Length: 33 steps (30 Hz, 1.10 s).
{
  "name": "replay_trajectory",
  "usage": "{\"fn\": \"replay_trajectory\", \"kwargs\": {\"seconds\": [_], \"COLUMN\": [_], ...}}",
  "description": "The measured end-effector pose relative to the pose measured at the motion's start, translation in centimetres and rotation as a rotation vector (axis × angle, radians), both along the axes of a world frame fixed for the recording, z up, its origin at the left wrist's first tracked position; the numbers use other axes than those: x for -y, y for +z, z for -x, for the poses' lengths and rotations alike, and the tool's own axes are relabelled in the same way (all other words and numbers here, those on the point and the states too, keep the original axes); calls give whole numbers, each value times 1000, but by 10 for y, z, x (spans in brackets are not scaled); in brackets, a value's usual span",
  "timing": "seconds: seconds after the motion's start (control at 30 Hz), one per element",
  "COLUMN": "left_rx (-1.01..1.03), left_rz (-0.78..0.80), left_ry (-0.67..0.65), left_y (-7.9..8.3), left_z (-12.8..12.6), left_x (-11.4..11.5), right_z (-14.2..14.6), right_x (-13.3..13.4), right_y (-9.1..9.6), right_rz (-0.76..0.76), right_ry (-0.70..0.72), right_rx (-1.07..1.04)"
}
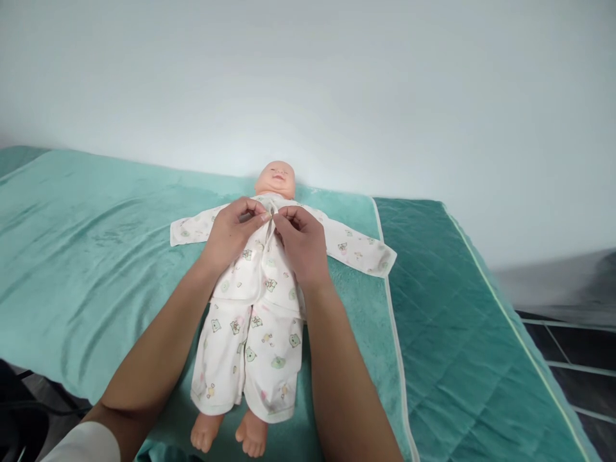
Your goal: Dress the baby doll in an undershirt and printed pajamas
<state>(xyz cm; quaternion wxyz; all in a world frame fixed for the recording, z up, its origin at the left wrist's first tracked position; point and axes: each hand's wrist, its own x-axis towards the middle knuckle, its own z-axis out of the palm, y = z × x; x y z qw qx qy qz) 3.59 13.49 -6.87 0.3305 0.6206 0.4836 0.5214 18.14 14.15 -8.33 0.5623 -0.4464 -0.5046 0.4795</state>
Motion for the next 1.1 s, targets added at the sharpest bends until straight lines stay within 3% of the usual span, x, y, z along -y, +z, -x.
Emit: {"fn": "replay_trajectory", "kwargs": {"seconds": [0.4,0.63,1.1], "left_rx": [-8,59,2], "left_rz": [64,119,88], "left_ry": [-32,-24,-42], "left_y": [2,-1,0], "left_z": [2,3,3], "left_x": [1,1,0], "right_z": [-4,-7,-4], "right_x": [-3,-1,-1], "right_y": [-4,-4,-4], "right_rz": [2,-28,-86], "right_ry": [32,126,90], "right_rx": [9,61,97]}}
